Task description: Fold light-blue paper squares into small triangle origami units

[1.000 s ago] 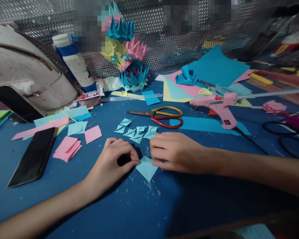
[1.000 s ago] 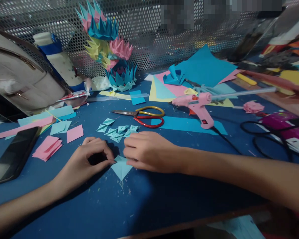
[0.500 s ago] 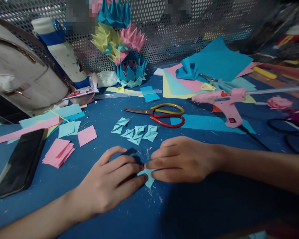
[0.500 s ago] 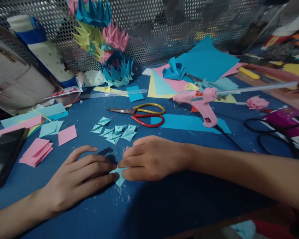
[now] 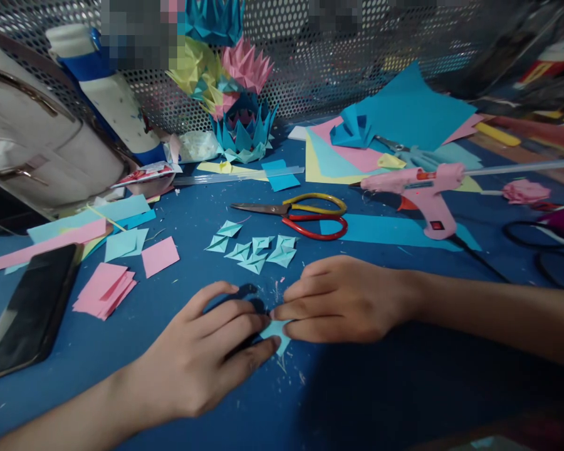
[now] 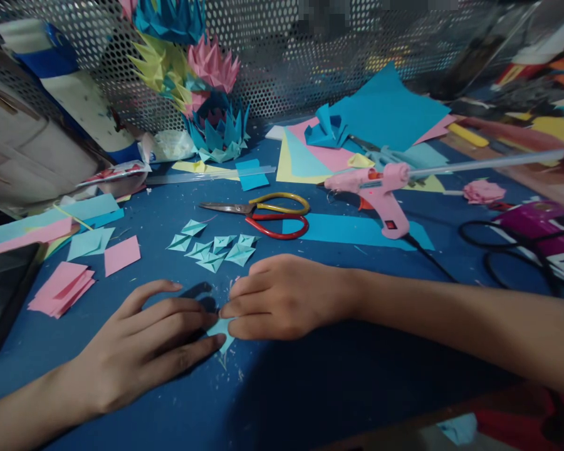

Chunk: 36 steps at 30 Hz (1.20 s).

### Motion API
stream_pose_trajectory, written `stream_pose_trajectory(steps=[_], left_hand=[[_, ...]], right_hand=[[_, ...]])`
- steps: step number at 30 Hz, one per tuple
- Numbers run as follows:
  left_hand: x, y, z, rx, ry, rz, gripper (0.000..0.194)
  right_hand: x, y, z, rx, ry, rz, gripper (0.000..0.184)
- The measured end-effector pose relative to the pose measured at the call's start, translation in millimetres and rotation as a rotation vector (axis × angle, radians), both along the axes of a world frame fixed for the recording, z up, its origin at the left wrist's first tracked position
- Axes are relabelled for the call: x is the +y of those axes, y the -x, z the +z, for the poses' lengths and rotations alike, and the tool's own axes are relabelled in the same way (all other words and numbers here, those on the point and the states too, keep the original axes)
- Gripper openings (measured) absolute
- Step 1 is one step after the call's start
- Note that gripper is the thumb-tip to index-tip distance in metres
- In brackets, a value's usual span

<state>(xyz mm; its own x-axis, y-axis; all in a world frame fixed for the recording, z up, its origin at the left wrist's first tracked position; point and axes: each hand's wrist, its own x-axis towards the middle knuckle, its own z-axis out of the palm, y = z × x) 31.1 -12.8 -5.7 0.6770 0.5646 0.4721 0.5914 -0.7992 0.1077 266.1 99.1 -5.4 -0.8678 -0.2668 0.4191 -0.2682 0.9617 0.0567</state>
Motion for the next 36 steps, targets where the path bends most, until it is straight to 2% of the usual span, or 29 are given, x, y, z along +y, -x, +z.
stream_pose_trajectory(steps=[11,17,20,25,36], left_hand=[[-1.5,2.7,-2.7,0.010,0.064,0.001,0.017],[-14.5,1.0,5.6,0.150,0.063,-0.042,0.036],[-24.0,-3.9,6.8,0.190,0.024,-0.017,0.036],[-36.5,-7.9,-0.2,0.286,-0.064,0.034,0.029],[-38.0,-8.8,-2.9,0.333,-0.109,0.038,0.026]], right_hand=[[-0.4,-1.4,-0.1,-0.015,-0.005,-0.002,0.021],[-0.5,-1.0,-3.1,-0.008,0.018,-0.017,0.025],[-2.3,-0.9,-4.5,-0.016,0.087,-0.033,0.030],[-7.9,1.7,-3.3,-0.123,0.159,-0.141,0.032],[-25.4,21.7,-4.9,-0.200,0.100,-0.308,0.039]])
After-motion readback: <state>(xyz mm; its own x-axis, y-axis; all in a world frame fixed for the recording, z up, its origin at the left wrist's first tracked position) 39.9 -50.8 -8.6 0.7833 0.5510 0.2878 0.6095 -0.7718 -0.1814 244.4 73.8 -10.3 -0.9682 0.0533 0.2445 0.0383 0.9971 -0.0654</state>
